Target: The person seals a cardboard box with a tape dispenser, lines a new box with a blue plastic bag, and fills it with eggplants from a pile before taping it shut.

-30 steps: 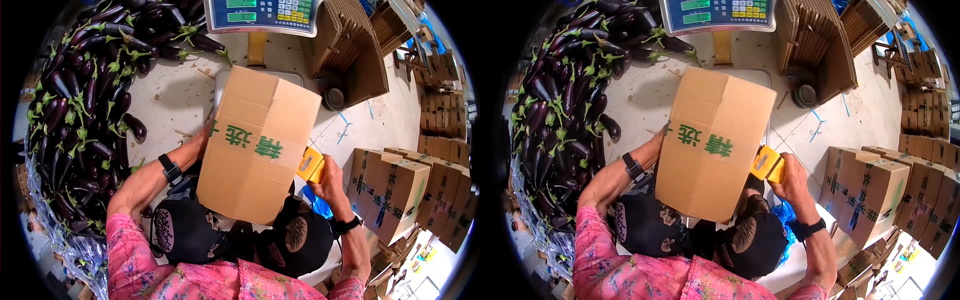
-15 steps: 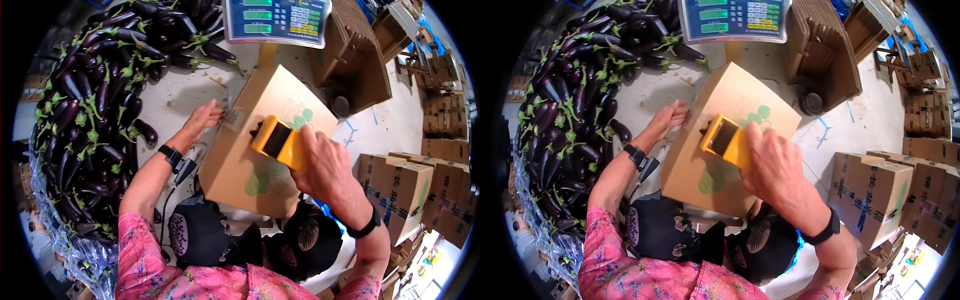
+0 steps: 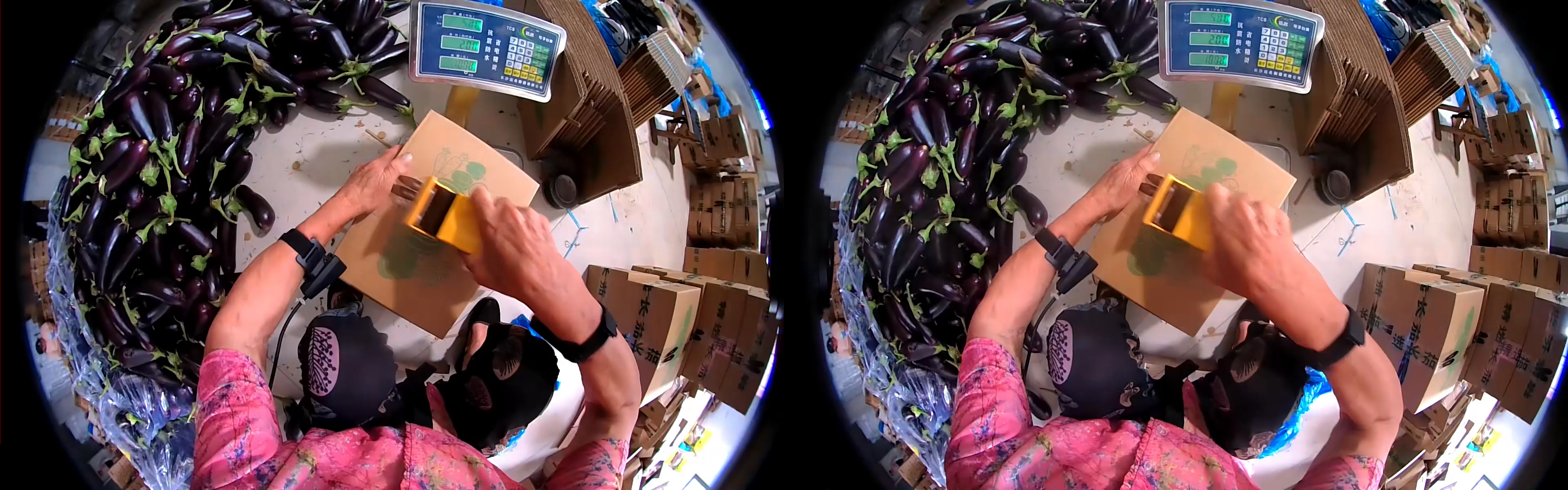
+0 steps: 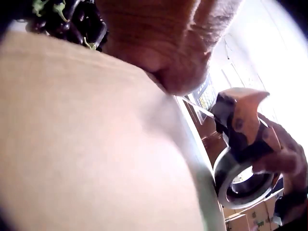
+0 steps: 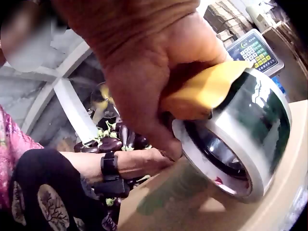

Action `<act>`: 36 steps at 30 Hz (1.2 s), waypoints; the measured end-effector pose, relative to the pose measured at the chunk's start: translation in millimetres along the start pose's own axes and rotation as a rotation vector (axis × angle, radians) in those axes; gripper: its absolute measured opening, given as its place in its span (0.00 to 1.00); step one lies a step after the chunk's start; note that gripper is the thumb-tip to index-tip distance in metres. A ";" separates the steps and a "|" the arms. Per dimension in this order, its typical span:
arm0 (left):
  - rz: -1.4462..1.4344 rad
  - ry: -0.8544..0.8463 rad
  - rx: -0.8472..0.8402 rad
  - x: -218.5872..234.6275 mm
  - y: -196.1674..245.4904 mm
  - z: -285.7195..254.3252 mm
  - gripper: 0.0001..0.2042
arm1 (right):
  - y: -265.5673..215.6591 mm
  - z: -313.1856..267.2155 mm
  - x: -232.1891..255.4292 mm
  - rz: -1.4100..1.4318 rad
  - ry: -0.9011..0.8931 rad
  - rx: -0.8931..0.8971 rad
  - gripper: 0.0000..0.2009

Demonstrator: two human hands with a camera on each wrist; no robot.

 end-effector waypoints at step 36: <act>-0.439 -0.427 0.217 -55.5 -12.8 -12.1 0.33 | 54.8 -87.3 7.9 0.096 0.098 -0.134 0.19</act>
Point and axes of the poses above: each hand's wrist, its own z-axis towards the middle knuckle, its own x-axis out of the back of the hand, y = z × x, the point moved 7 cm from there along z, towards the middle knuckle, and after that the axes turned 5 degrees about x, right-handed, at the moved point
